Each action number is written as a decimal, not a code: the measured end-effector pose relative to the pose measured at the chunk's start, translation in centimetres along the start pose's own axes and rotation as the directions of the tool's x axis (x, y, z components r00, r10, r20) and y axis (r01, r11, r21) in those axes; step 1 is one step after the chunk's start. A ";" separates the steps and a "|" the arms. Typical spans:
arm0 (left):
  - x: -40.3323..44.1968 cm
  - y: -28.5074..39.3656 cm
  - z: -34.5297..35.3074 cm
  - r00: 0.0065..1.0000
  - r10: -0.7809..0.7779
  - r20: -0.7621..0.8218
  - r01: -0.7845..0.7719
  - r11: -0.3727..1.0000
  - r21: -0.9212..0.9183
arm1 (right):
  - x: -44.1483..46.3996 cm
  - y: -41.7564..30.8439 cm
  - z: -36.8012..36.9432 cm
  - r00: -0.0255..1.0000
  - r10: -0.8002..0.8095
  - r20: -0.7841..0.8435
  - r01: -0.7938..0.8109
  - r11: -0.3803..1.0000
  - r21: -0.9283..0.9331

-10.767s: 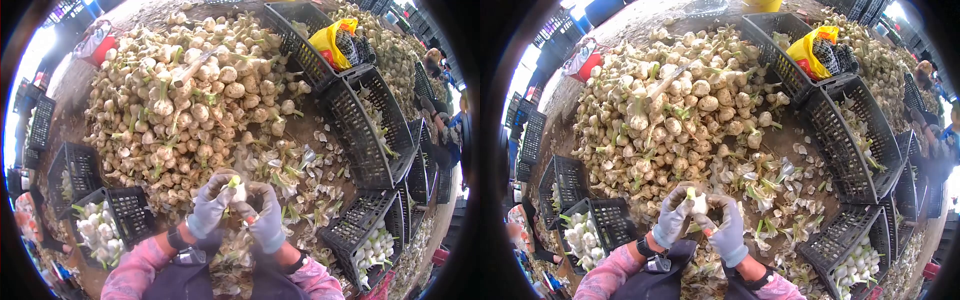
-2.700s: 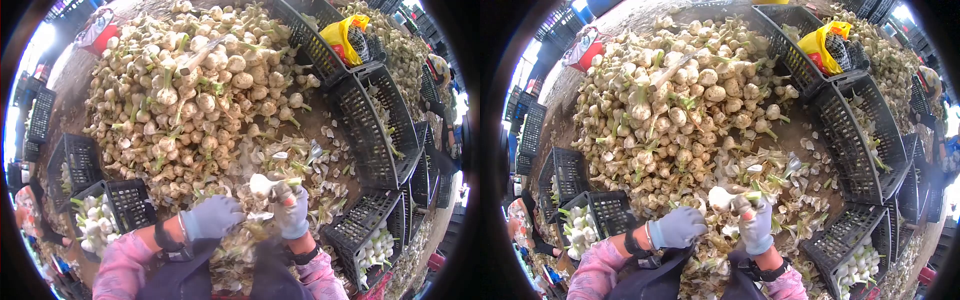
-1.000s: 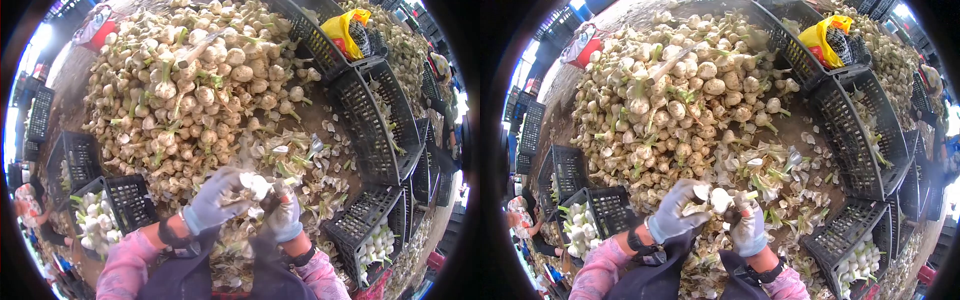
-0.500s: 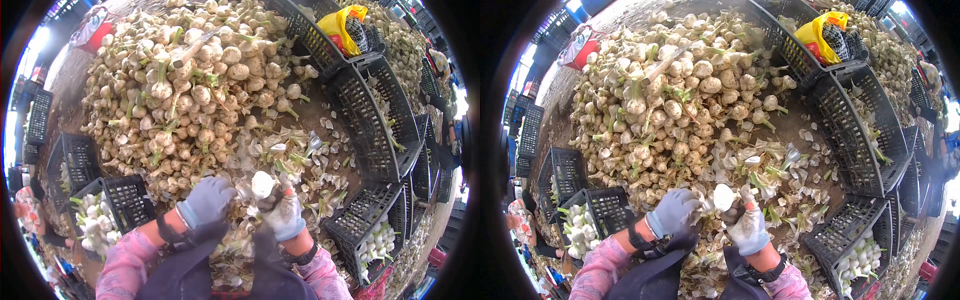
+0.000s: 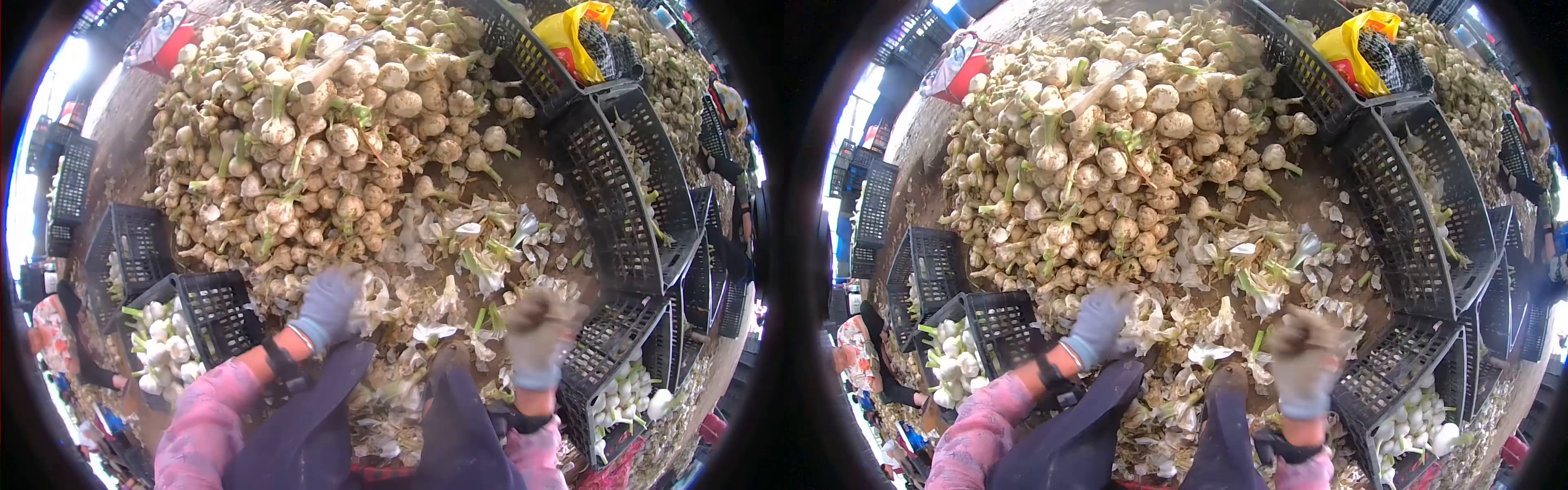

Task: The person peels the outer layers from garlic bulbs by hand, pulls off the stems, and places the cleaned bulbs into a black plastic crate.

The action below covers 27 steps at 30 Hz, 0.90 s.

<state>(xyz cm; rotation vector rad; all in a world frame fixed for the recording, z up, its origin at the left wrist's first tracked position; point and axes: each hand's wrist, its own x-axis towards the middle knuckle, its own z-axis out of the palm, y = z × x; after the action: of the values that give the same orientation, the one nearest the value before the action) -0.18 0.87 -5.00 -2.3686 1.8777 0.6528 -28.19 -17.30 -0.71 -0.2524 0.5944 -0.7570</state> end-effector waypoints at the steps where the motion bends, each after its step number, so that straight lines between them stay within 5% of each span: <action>1: -0.5 0.9 1.0 0.996 0.021 0.082 -0.024 0.999 0.038 | 0.7 3.5 0.0 0.986 -0.104 0.132 0.164 0.767 -0.620; 2: -0.6 0.7 2.7 0.976 0.090 0.196 -0.078 0.995 -0.064 | 2.0 5.8 2.1 0.972 0.028 0.233 0.211 0.330 -0.920; 3: -0.6 0.2 4.9 0.939 0.164 0.303 -0.116 0.978 -0.171 | 4.1 9.6 0.4 0.883 0.116 0.456 0.456 0.026 -0.890; 4: -0.8 -0.1 5.9 0.885 0.243 0.398 -0.135 0.950 -0.280 | 5.8 12.9 0.3 0.827 0.363 0.430 0.520 -0.204 -0.829; 6: -1.9 -0.2 3.3 0.892 0.274 0.360 0.012 0.781 -0.624 | 6.3 17.2 -2.4 0.790 0.456 0.410 0.566 -0.285 -0.774; 8: -2.4 -1.4 3.0 0.928 0.298 0.226 -0.033 0.668 -0.743 | 6.7 18.5 -4.6 0.821 0.463 0.334 0.519 -0.360 -0.775; 10: -3.2 -3.6 5.4 0.944 0.331 0.000 -0.244 0.694 -0.677 | 5.1 17.1 -6.7 0.767 0.530 0.361 0.616 -0.453 -0.645; 12: -3.5 -4.2 5.3 0.981 0.080 0.177 0.056 0.755 -0.654 | 3.8 14.6 -8.2 0.682 0.631 0.370 0.727 -0.524 -0.444; 13: -3.3 -3.8 4.5 0.990 -0.009 0.143 0.090 0.813 -0.575 | 3.2 13.5 -9.3 0.687 0.577 0.442 0.727 -0.555 -0.405; 14: -3.0 -3.4 4.1 0.991 -0.093 0.097 0.129 0.859 -0.495 | 2.6 12.4 -10.2 0.734 0.506 0.453 0.677 -0.596 -0.431; 18: -1.4 -2.4 5.0 0.971 -0.150 -0.186 0.073 0.928 -0.366 | -1.2 6.7 -12.7 0.968 0.240 0.070 0.235 -0.776 -0.585; 20: -0.6 -3.4 6.7 0.978 -0.094 -0.184 0.066 0.986 -0.153 | -7.7 4.0 -19.1 0.992 0.022 0.128 0.098 -0.773 -0.627; 21: -0.2 -4.1 7.9 0.980 -0.066 -0.190 0.058 0.997 -0.045 | -11.5 3.5 -20.9 0.995 0.052 -0.082 -0.002 -0.835 -0.550; 23: 0.4 -5.5 8.7 0.977 -0.018 -0.214 0.051 0.987 0.150 | -21.0 2.3 -22.8 0.882 0.121 -0.455 -0.211 -0.763 -0.611; 25: 1.1 -7.0 8.7 0.989 -0.068 -0.134 0.092 0.978 0.185 | -27.4 1.3 -20.9 0.614 0.230 -0.755 -0.377 -0.755 -0.537; 27: 1.6 -7.3 8.5 0.991 -0.094 -0.094 0.114 0.963 0.245 | -25.6 0.0 -15.9 0.384 0.402 -0.831 -0.262 -0.816 -0.516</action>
<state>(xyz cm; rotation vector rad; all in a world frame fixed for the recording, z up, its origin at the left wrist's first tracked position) 4.44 3.82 -14.83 -2.3416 1.7315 0.2937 -52.25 0.68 -2.95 -1.4702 1.0055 1.5396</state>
